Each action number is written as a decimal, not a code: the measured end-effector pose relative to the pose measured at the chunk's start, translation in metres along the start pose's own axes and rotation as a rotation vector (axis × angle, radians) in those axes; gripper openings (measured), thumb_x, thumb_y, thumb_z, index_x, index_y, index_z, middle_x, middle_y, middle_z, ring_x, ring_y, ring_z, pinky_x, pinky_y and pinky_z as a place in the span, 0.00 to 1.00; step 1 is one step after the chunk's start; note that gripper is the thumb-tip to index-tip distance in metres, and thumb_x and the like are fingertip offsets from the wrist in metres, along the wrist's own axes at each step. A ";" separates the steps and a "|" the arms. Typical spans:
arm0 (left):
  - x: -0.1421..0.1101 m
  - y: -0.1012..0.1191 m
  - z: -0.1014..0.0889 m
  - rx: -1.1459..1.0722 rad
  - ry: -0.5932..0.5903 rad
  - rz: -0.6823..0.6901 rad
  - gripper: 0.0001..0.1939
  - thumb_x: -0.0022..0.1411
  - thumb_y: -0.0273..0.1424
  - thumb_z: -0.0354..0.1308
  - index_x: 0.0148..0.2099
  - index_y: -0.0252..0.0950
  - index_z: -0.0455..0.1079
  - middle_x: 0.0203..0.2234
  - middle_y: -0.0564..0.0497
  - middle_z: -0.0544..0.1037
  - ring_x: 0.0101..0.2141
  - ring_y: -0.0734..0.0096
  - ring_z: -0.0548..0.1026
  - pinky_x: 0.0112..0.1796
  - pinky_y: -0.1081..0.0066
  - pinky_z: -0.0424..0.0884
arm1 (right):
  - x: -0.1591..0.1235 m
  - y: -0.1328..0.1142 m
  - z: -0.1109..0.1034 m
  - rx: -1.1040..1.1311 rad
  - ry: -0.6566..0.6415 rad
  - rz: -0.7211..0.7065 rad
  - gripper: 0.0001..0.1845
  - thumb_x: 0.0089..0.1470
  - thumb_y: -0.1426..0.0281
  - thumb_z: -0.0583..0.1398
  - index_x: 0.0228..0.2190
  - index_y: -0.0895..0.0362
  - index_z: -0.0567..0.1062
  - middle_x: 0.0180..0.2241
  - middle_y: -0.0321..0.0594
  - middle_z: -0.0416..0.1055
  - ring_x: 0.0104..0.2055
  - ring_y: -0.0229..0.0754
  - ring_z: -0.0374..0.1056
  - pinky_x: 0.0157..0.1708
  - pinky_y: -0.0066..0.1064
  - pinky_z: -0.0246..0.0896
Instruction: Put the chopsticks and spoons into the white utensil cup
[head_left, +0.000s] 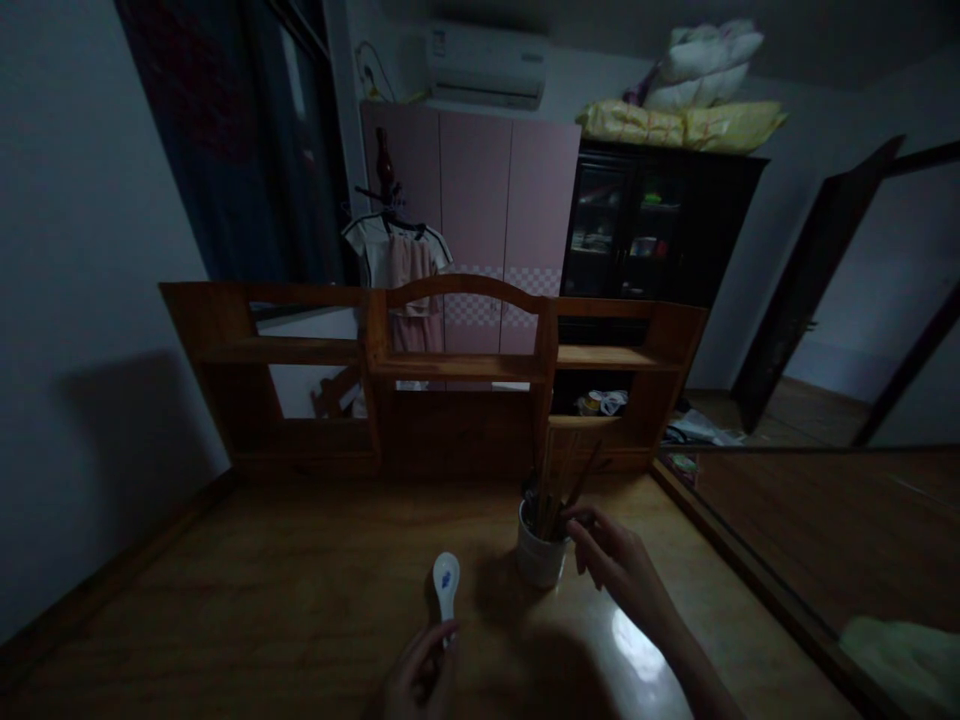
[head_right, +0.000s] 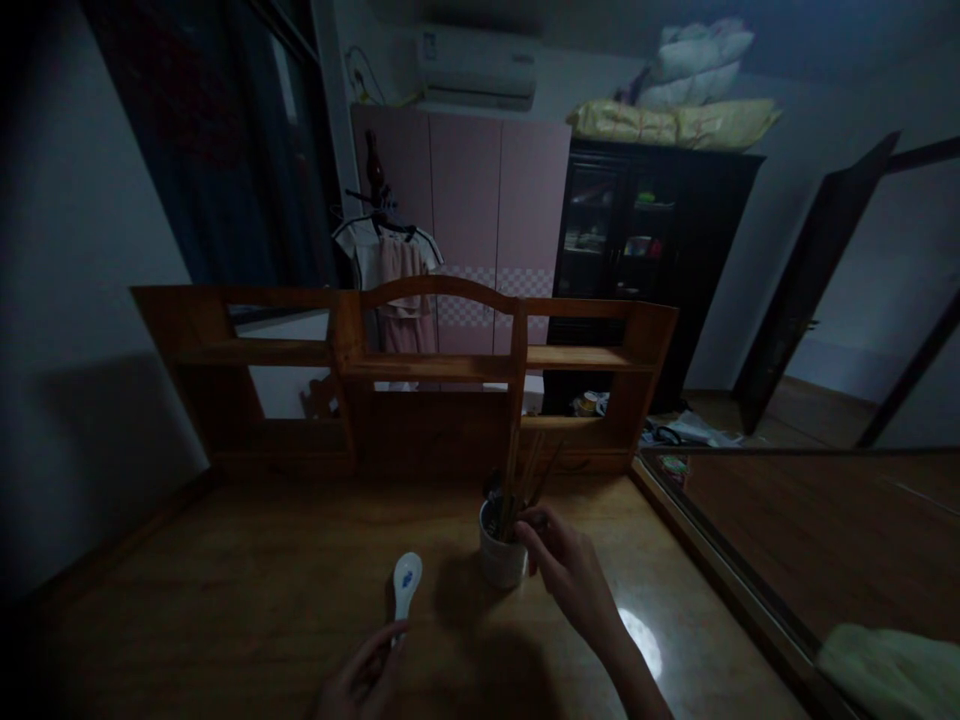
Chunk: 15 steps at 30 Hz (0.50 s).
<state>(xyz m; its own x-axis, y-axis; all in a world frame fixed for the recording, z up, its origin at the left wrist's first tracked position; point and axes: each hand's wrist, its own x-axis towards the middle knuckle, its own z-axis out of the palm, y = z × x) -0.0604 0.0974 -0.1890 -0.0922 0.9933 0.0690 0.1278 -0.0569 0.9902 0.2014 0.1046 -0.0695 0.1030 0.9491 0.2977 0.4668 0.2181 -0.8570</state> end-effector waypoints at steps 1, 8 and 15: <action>0.000 0.003 0.000 -0.046 0.011 -0.019 0.24 0.47 0.52 0.62 0.38 0.37 0.78 0.35 0.46 0.81 0.33 0.64 0.78 0.34 0.73 0.75 | -0.001 0.001 0.000 0.004 -0.003 0.005 0.19 0.61 0.54 0.53 0.41 0.56 0.71 0.19 0.34 0.68 0.18 0.36 0.61 0.16 0.23 0.54; 0.003 0.043 -0.008 -0.240 0.067 -0.169 0.31 0.41 0.55 0.65 0.38 0.33 0.76 0.16 0.54 0.73 0.16 0.73 0.69 0.16 0.78 0.65 | -0.001 0.006 0.000 0.003 0.024 0.000 0.20 0.62 0.54 0.52 0.46 0.55 0.69 0.19 0.32 0.67 0.17 0.35 0.59 0.17 0.24 0.53; -0.005 0.090 -0.010 -0.383 0.043 -0.103 0.26 0.44 0.51 0.66 0.35 0.33 0.76 0.20 0.50 0.76 0.19 0.71 0.72 0.18 0.76 0.68 | -0.001 0.009 -0.006 0.009 0.118 0.046 0.22 0.62 0.53 0.50 0.49 0.54 0.66 0.20 0.33 0.68 0.18 0.36 0.59 0.18 0.25 0.52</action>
<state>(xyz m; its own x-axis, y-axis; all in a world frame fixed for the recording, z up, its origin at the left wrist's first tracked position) -0.0588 0.0859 -0.0994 -0.1274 0.9912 -0.0360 -0.2609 0.0016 0.9654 0.2109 0.1041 -0.0752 0.2270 0.9250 0.3048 0.4515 0.1773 -0.8745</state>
